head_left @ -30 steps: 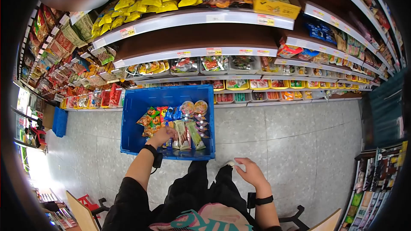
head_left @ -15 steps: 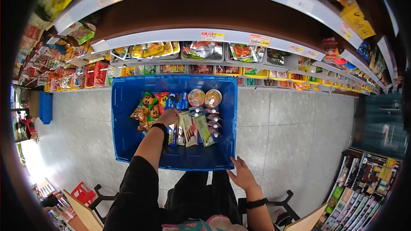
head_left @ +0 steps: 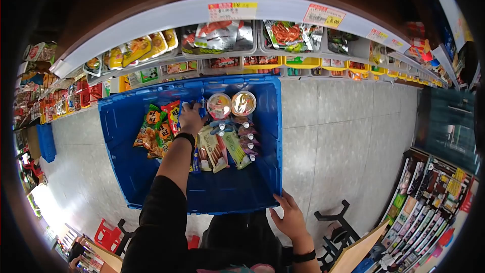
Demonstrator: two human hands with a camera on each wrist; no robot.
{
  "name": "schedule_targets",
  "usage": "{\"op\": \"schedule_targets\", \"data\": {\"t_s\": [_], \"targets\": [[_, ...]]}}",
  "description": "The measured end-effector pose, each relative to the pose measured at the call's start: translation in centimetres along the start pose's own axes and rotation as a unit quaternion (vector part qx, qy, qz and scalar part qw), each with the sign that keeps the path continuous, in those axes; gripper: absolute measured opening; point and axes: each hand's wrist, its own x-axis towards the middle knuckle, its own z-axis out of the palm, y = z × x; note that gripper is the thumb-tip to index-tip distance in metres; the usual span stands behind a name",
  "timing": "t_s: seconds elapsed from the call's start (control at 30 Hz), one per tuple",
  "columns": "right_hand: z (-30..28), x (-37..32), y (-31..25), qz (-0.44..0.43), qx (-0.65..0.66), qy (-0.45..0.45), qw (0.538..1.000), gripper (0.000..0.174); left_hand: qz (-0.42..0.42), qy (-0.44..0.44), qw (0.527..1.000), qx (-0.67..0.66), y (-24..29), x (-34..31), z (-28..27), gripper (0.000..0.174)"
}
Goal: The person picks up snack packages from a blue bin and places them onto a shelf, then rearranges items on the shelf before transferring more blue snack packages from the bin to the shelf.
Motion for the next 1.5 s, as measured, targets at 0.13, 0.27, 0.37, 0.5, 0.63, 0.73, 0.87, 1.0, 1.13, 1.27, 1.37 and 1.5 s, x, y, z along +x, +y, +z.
{"op": "schedule_targets", "data": {"t_s": [0.13,0.27,0.37,0.5,0.63,0.73,0.87,1.0,1.13,1.27,1.37,1.5], "targets": [[0.3,0.0,0.1,0.002,-0.009,0.019,1.000,0.044,-0.035,-0.025,0.992,0.117,1.9,0.6,-0.3,0.066],[0.3,0.0,-0.2,0.018,-0.001,0.021,1.000,0.044,-0.058,-0.042,0.988,0.136,1.9,2.0,0.4,0.068],[0.4,-0.1,-0.2,0.026,0.004,0.024,0.999,0.044,-0.054,-0.030,0.990,0.124,2.0,2.2,0.3,0.066],[0.5,-0.3,-0.1,0.024,0.000,0.031,0.999,0.044,-0.080,-0.014,0.990,0.112,1.9,2.2,0.8,0.069],[0.4,-0.4,0.4,0.012,0.015,0.031,0.999,0.043,-0.086,0.019,0.993,0.081,1.3,1.8,0.9,0.069],[0.5,-0.4,0.8,0.000,0.018,0.034,0.999,0.043,-0.051,0.041,0.998,0.012,0.7,1.0,0.2,0.063],[0.1,-0.4,0.5,-0.009,0.021,0.036,0.999,0.043,-0.031,0.139,0.984,-0.107,-0.2,-1.2,-0.1,0.055],[-0.4,-0.3,0.4,-0.003,0.023,0.015,1.000,0.044,-0.021,0.192,0.967,-0.165,-1.0,-3.3,-2.1,0.052],[-0.9,-0.1,0.5,-0.034,0.042,0.041,0.998,0.045,0.034,0.256,0.948,-0.184,-2.1,-6.4,-4.4,0.047],[-2.4,0.8,-0.8,-0.078,0.063,0.065,0.993,0.045,0.106,0.214,0.929,-0.282,-3.3,-10.5,-5.4,0.044],[-3.3,1.8,-2.1,-0.117,0.124,0.035,0.985,0.051,0.195,0.021,0.900,-0.388,-0.1,-16.5,-8.2,0.039],[-1.5,2.2,-2.8,-0.170,0.193,-0.026,0.966,0.088,0.325,-0.159,0.860,-0.360,6.7,-24.3,-12.6,0.041]]}}
